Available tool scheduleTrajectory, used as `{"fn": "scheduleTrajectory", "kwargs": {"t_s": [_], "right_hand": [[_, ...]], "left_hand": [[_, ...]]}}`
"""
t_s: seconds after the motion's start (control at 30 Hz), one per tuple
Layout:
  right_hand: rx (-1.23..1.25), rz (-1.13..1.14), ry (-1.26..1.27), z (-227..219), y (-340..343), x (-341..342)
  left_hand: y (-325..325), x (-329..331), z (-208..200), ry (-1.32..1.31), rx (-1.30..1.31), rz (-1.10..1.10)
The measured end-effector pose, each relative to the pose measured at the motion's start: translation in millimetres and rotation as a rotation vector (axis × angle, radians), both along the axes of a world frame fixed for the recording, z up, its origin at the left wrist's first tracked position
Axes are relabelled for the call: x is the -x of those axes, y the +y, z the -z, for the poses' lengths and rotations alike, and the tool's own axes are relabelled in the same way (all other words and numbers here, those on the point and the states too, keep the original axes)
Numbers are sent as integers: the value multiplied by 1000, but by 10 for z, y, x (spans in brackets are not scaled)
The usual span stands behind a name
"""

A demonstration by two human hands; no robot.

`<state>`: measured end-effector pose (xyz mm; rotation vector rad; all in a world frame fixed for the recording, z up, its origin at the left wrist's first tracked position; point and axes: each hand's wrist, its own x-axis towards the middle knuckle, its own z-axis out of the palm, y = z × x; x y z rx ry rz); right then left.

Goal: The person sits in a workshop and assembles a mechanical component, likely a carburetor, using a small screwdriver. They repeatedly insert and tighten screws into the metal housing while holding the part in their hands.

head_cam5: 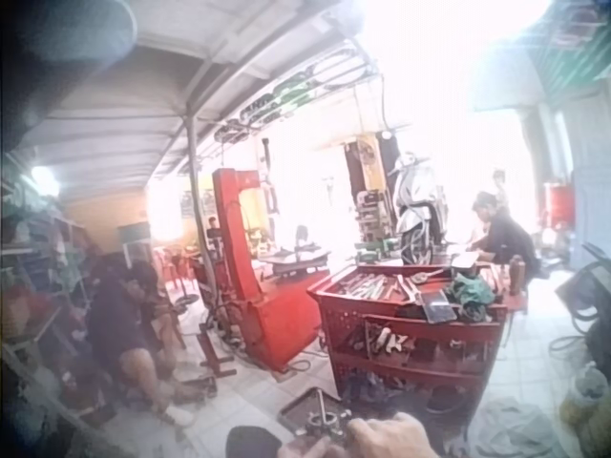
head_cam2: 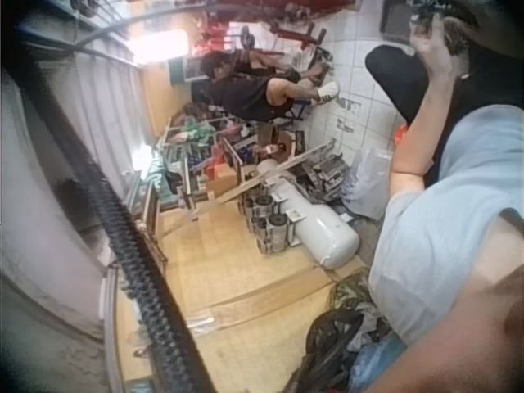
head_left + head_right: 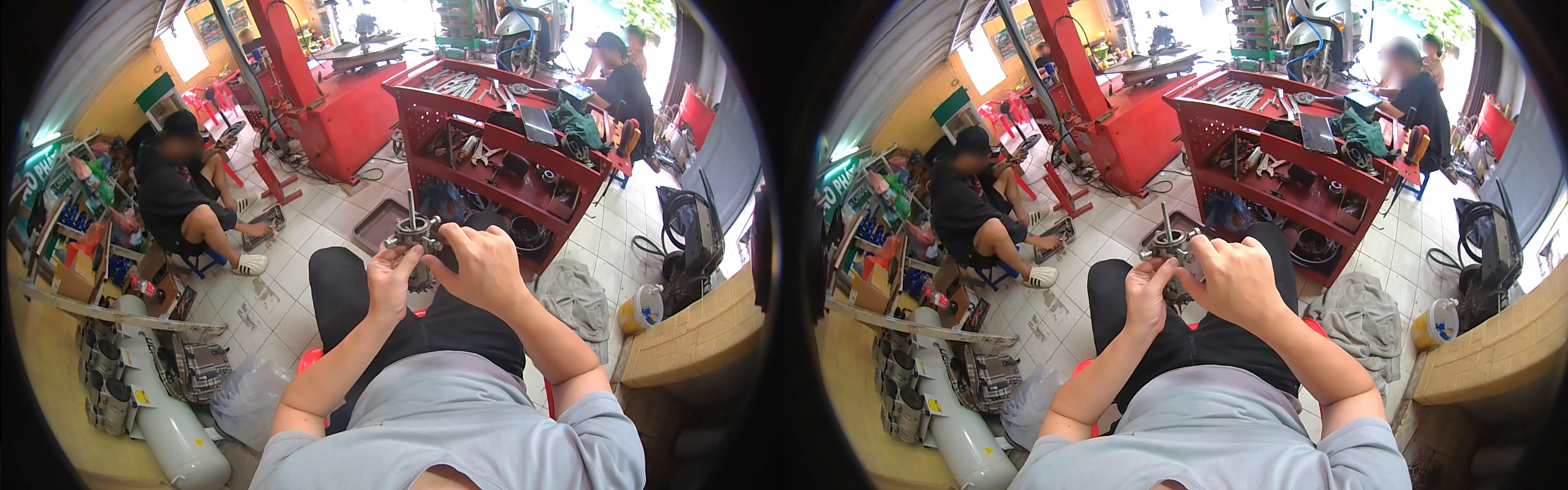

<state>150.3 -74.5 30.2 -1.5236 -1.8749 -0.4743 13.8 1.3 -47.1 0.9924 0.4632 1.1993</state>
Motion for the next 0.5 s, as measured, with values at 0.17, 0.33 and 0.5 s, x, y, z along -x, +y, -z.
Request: {"fn": "scheduleTrajectory", "kwargs": {"t_s": [0.17, 0.33, 0.5], "right_hand": [[6, 21, -34, 100, 18, -8], [30, 26, 82, 35, -23, 22], [-61, -27, 43, 29, -21, 53]], "left_hand": [[-5, -7, -13, 43, -28, -32], [85, 28, 100, 111, -110, -43], [40, 22, -36, 115, -209, -121]]}}
